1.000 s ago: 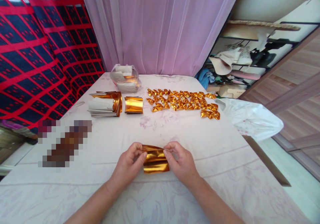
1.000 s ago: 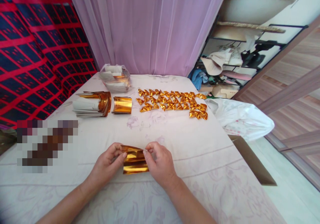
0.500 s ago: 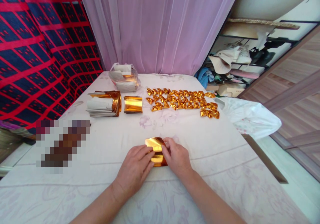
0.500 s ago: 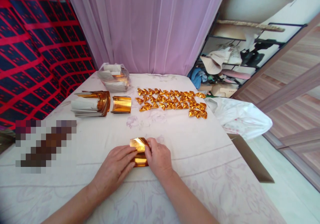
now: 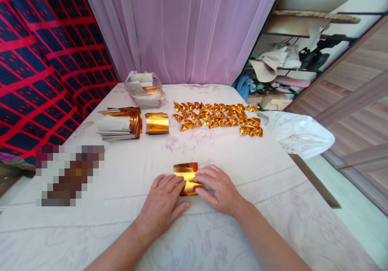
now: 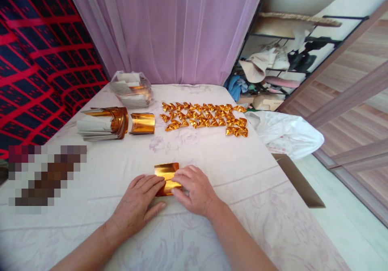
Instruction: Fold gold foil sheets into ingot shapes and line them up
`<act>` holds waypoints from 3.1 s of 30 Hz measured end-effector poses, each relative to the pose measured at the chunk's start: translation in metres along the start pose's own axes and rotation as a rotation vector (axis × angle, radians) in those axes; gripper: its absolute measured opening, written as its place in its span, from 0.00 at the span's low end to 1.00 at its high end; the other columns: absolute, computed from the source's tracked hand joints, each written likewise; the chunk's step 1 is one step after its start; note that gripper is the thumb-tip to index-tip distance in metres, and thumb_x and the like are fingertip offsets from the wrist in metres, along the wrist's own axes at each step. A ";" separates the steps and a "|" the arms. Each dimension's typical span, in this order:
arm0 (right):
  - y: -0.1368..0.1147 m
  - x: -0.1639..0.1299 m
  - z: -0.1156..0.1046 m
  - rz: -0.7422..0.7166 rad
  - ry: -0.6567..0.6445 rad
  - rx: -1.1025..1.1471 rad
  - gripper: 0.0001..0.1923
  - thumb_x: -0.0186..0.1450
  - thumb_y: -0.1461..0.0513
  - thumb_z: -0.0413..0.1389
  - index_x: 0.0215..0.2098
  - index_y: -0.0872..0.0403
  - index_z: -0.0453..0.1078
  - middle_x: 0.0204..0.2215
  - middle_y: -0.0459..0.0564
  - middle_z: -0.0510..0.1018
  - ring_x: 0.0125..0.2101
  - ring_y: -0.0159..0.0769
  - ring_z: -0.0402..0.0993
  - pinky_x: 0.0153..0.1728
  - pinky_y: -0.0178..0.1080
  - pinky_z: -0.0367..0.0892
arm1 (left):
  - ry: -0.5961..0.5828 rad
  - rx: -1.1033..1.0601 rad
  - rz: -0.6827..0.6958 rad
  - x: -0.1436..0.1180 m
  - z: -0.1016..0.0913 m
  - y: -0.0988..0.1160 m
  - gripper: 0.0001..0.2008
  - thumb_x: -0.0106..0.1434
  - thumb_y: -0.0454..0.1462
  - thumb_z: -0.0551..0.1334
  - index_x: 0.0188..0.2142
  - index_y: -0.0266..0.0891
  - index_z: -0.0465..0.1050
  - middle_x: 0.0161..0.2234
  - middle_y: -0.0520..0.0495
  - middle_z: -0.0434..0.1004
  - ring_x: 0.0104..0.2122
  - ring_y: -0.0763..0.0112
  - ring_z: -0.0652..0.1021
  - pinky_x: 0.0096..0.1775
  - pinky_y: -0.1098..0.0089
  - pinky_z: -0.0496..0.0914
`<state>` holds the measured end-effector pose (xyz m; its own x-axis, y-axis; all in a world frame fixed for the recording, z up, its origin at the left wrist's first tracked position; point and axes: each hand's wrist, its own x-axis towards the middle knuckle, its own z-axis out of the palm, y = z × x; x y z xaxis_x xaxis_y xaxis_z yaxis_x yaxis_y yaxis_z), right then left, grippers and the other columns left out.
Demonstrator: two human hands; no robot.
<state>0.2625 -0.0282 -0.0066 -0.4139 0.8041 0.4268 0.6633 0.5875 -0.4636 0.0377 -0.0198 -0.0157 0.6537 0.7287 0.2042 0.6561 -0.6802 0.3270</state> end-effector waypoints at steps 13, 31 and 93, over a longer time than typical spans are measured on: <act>0.011 -0.008 0.004 0.090 -0.099 -0.008 0.05 0.66 0.61 0.56 0.38 0.50 0.75 0.41 0.49 0.79 0.42 0.38 0.72 0.43 0.43 0.63 | 0.019 -0.158 -0.026 0.001 -0.001 -0.009 0.11 0.68 0.40 0.55 0.46 0.43 0.72 0.49 0.44 0.77 0.50 0.60 0.75 0.56 0.50 0.62; 0.000 -0.001 0.028 0.276 0.073 -0.166 0.05 0.63 0.64 0.55 0.32 0.52 0.72 0.34 0.50 0.76 0.37 0.39 0.69 0.38 0.40 0.62 | 0.215 -0.030 0.051 0.006 0.007 -0.015 0.13 0.69 0.33 0.53 0.47 0.41 0.74 0.49 0.42 0.77 0.48 0.64 0.76 0.52 0.57 0.70; 0.002 -0.006 0.032 0.282 0.026 -0.257 0.06 0.69 0.61 0.52 0.36 0.51 0.71 0.35 0.49 0.75 0.38 0.39 0.67 0.37 0.40 0.59 | 0.109 -0.109 -0.184 0.012 0.005 -0.015 0.09 0.63 0.38 0.61 0.42 0.46 0.78 0.59 0.42 0.65 0.58 0.53 0.66 0.54 0.48 0.64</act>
<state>0.2462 -0.0291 -0.0349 -0.1788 0.9263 0.3316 0.8849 0.2988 -0.3574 0.0373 -0.0010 -0.0225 0.4783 0.8480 0.2284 0.7118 -0.5266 0.4648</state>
